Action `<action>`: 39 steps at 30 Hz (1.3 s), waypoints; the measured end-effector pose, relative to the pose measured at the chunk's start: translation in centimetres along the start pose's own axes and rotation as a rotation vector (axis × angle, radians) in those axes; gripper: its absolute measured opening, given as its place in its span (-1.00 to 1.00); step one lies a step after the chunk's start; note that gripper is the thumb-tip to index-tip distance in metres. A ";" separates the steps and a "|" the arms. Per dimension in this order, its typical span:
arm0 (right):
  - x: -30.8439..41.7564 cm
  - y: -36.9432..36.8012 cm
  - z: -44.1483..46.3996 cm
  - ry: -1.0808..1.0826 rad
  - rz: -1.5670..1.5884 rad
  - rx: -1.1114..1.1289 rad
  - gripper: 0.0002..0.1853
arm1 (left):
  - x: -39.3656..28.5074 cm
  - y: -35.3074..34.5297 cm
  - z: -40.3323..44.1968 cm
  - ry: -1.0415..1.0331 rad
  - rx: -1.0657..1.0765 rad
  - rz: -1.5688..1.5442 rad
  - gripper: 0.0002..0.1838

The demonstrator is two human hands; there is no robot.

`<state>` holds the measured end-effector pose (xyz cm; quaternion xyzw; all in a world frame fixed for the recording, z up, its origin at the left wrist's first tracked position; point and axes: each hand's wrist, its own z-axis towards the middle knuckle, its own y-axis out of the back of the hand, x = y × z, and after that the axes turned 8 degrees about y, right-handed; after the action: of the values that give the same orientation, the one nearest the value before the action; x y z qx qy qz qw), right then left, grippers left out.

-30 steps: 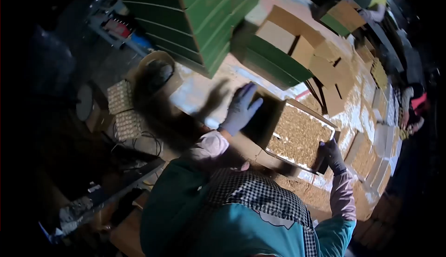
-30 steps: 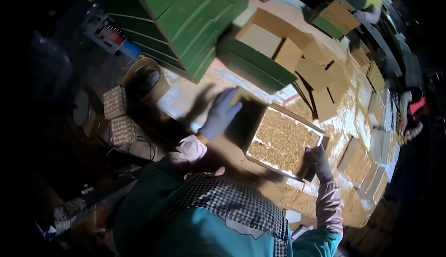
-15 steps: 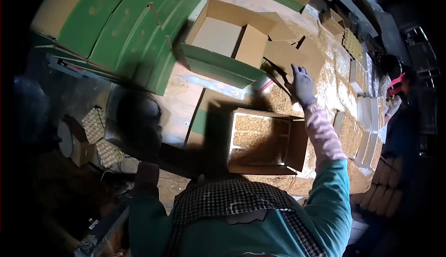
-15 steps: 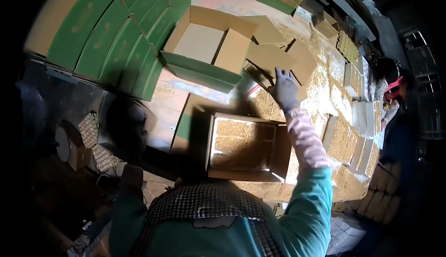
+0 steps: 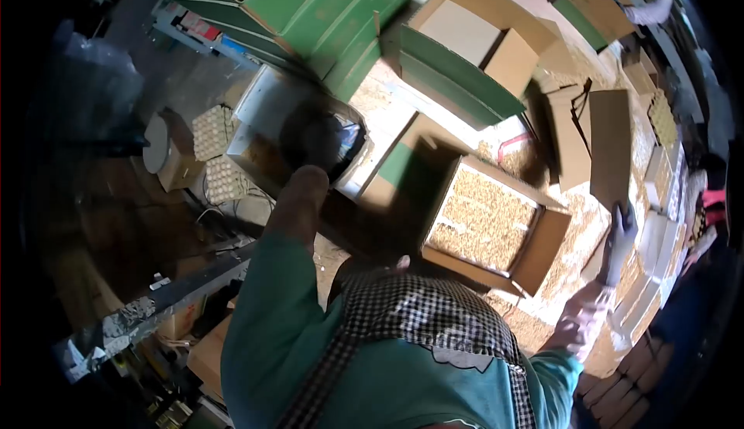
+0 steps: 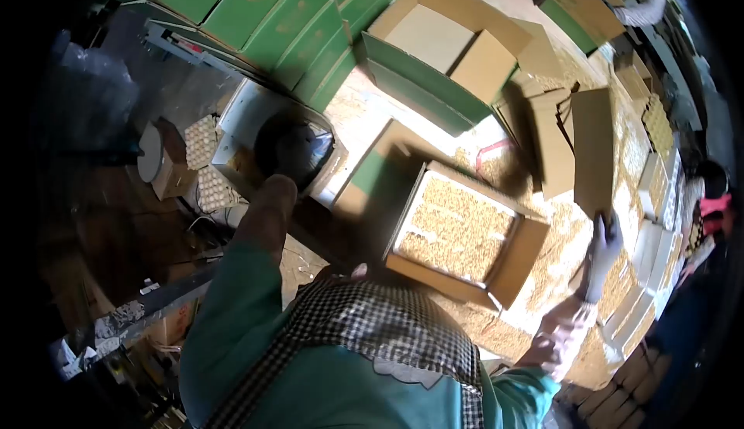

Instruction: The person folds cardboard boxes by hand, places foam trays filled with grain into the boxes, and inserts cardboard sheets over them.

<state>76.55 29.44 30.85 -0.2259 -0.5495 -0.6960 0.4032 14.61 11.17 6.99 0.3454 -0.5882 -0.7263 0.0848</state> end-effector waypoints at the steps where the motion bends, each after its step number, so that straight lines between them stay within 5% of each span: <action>1: 1.1 1.7 -2.6 -0.055 0.039 -0.015 -0.75 | 0.7 -0.3 0.2 -0.022 0.016 0.132 -0.79; 2: 0.0 2.6 -5.4 -0.106 0.230 -0.159 -0.75 | 1.4 -0.3 0.1 -0.044 0.026 0.264 -0.80; 3: 1.9 2.8 -7.2 -0.104 0.222 -0.193 -0.73 | 1.6 1.2 0.2 -0.281 -0.053 0.447 -0.77; 7: 4.6 0.4 -13.7 -0.009 0.222 -0.422 -0.60 | -11.4 12.5 -3.3 -0.568 -0.135 0.130 -0.78; 9: 7.0 -2.6 -13.8 0.413 0.061 -0.308 -0.35 | -19.6 14.1 -6.9 -0.834 -0.317 0.183 -0.79; 10: 11.1 -4.0 -13.0 0.565 -0.076 -0.194 -0.38 | -23.5 13.8 -9.0 -0.868 -0.066 -0.609 -0.78; 11: 11.8 -5.6 -13.6 0.479 -0.049 -0.094 -0.43 | -26.2 12.6 -11.8 -0.892 0.160 -0.342 -0.78; 12: 12.7 -6.6 -13.6 0.620 -0.114 0.029 -0.51 | -27.4 11.6 -14.1 -0.893 0.373 -0.063 -0.77; 13: 11.7 -7.5 -13.2 0.721 -0.260 0.247 -0.56 | -26.6 10.7 -15.0 -0.900 0.366 -0.064 -0.77; 15: 9.4 -7.1 -14.4 0.641 -0.464 0.548 -0.64 | -24.1 10.0 -14.7 -1.058 0.060 -0.271 -0.78; 16: 7.7 -6.5 -15.1 0.550 -0.520 0.689 -0.66 | -23.6 14.2 -13.2 -0.990 0.386 -0.110 -0.82; 17: 7.2 -6.4 -15.4 0.532 -0.523 0.700 -0.66 | -23.9 14.6 -13.5 -0.994 0.338 -0.208 -0.90; 18: 7.0 -6.7 -15.2 0.526 -0.524 0.693 -0.66 | -23.0 16.6 -13.3 -0.830 0.206 -0.461 -0.94; 20: 6.7 -7.8 -14.9 0.501 -0.688 0.984 -0.68 | -25.2 19.9 -10.9 -0.828 -0.166 -0.387 -0.84; 22: 8.6 -8.1 -13.0 0.450 -0.717 1.208 -0.58 | -29.7 18.7 -13.4 -0.987 0.040 -0.370 -0.74; 24: 6.0 -7.8 -13.1 0.565 -0.551 1.129 -0.52 | -26.0 8.3 -14.8 -1.160 0.249 0.196 -0.65; 26: 11.5 -4.0 -12.1 0.362 -0.303 0.947 -0.50 | -26.2 10.6 -14.3 -1.259 0.512 0.330 -0.60; 27: 11.7 -2.0 -12.1 0.163 -0.067 0.714 -0.52 | -24.2 10.2 -13.6 -1.305 0.317 -0.081 -0.54; 28: 9.9 -1.2 -12.4 0.150 0.005 0.387 -0.49 | -23.8 13.8 -13.0 -1.186 0.244 -0.237 -0.47; 30: 6.3 -1.1 -11.9 0.044 -0.360 0.403 -0.43 | -20.7 12.1 -12.1 -0.585 0.226 -0.698 -0.46; 31: 5.2 -2.8 -11.9 -0.044 -0.120 0.537 -0.37 | -20.5 11.0 -12.2 -0.198 0.609 -0.918 -0.30; 32: 3.8 -5.3 -12.0 -0.120 0.247 0.698 -0.32 | -20.5 9.0 -11.7 -0.115 0.860 -0.940 -0.15; 34: 2.1 -10.5 -13.0 0.498 -0.398 0.767 -0.26 | -24.2 8.1 -12.6 0.075 1.179 -0.902 0.13; 36: 2.8 -9.6 -11.8 0.203 -0.144 0.729 -0.18 | -23.5 1.7 -14.0 0.007 0.777 -0.784 0.01; 37: 2.0 -9.2 -12.0 0.289 -0.235 0.488 -0.05 | -23.3 -0.3 -14.6 -0.010 0.619 -0.789 -0.04; 38: 0.2 -9.1 -12.7 0.283 -0.346 0.275 0.10 | -23.6 1.3 -14.6 0.002 0.674 -0.762 -0.11; 39: -3.8 -11.4 -15.0 0.006 -0.371 0.339 0.10 | -22.7 0.6 -14.8 0.010 0.710 -0.815 -0.17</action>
<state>71.44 17.19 16.94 -0.0482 -0.6892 -0.6566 0.3024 40.26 11.25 15.66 0.5566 -0.6155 -0.4550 -0.3229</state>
